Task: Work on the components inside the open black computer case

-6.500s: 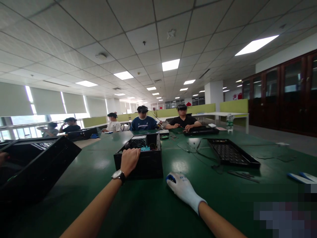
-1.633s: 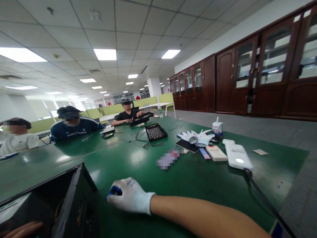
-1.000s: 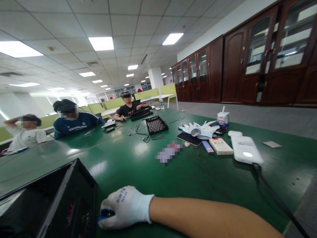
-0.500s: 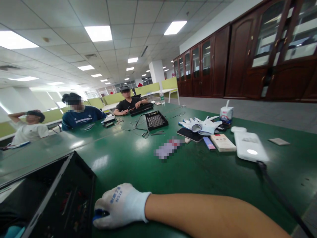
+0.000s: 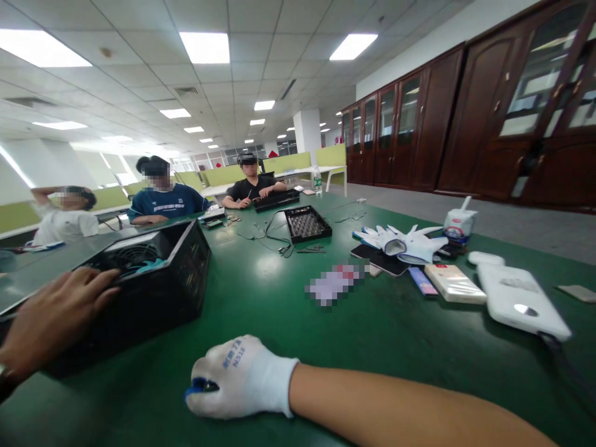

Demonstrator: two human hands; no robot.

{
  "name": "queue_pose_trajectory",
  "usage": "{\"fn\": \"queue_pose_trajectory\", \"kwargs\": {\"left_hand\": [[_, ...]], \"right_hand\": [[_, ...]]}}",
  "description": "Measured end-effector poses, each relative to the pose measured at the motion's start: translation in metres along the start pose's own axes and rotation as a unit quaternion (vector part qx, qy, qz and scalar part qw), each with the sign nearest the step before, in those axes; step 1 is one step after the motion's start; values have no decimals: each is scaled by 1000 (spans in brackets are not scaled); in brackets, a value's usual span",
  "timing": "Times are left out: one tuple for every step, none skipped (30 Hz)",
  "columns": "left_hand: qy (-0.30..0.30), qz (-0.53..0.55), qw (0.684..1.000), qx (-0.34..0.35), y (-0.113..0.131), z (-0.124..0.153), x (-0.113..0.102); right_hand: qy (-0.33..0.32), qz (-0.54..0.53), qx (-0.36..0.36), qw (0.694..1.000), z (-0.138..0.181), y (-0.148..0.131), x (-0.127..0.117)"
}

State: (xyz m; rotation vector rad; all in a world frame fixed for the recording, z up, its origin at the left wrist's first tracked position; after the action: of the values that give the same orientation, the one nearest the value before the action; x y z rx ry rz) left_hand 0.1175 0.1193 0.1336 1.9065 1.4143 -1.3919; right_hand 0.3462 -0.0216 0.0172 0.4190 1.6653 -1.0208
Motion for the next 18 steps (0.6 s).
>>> {"fn": "queue_pose_trajectory", "kwargs": {"left_hand": [[1, 12, 1000, -13, 11, -14, 8], [8, 40, 999, -32, 22, -26, 16], [20, 54, 997, -45, 37, -35, 24], [32, 69, 995, -59, 52, -40, 31], [40, 83, 994, -63, 69, -40, 39], [44, 95, 993, -52, 86, -36, 46], [42, 107, 993, -26, 103, -28, 53], [39, 118, 992, 12, 119, -16, 58], [34, 128, 989, 60, 133, 1, 62], [27, 134, 985, 109, 143, 21, 64], [21, 139, 979, 150, 149, 43, 66], [14, 142, 974, 175, 149, 65, 67], [6, 145, 971, 192, 145, 88, 68], [0, 148, 968, 201, 137, 108, 71], [-2, 150, 966, 212, 129, 127, 73], [0, 153, 963, 223, 119, 143, 77], [2, 156, 960, 234, 110, 156, 82], [4, 159, 956, 247, 103, 166, 88]], "right_hand": [[19, 11, 6, 1000, -2, 4, -3], [39, 25, 14, 999, -3, 9, -5], [59, 43, 24, 997, -4, 14, -8], [74, 63, 34, 995, -4, 18, -9], [85, 83, 43, 992, -3, 23, -10], [92, 101, 52, 989, -2, 27, -11], [99, 116, 61, 986, 0, 31, -11], [106, 129, 73, 983, 2, 36, -12], [115, 139, 84, 980, 5, 40, -13], [123, 150, 95, 976, 7, 44, -15], [129, 163, 101, 973, 9, 47, -15], [129, 182, 99, 970, 10, 48, -15], [124, 205, 90, 967, 10, 48, -14], [117, 232, 77, 962, 10, 47, -13], [111, 259, 63, 958, 10, 45, -11], [106, 281, 51, 952, 11, 43, -9], [103, 297, 46, 948, 12, 40, -8], [102, 307, 47, 945, 14, 37, -7]]}}
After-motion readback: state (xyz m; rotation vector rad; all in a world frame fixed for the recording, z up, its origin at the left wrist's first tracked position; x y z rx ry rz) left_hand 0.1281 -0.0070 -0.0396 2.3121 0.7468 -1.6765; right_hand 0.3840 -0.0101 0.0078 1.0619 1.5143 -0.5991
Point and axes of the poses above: each hand's wrist, its own z-axis away from the middle knuckle, its own x-axis out of the palm, y = z × x, the point moved 6 cm from there along -z, towards the middle knuckle, and after that the axes turned 11 degrees about -y, right-handed, at the moved point
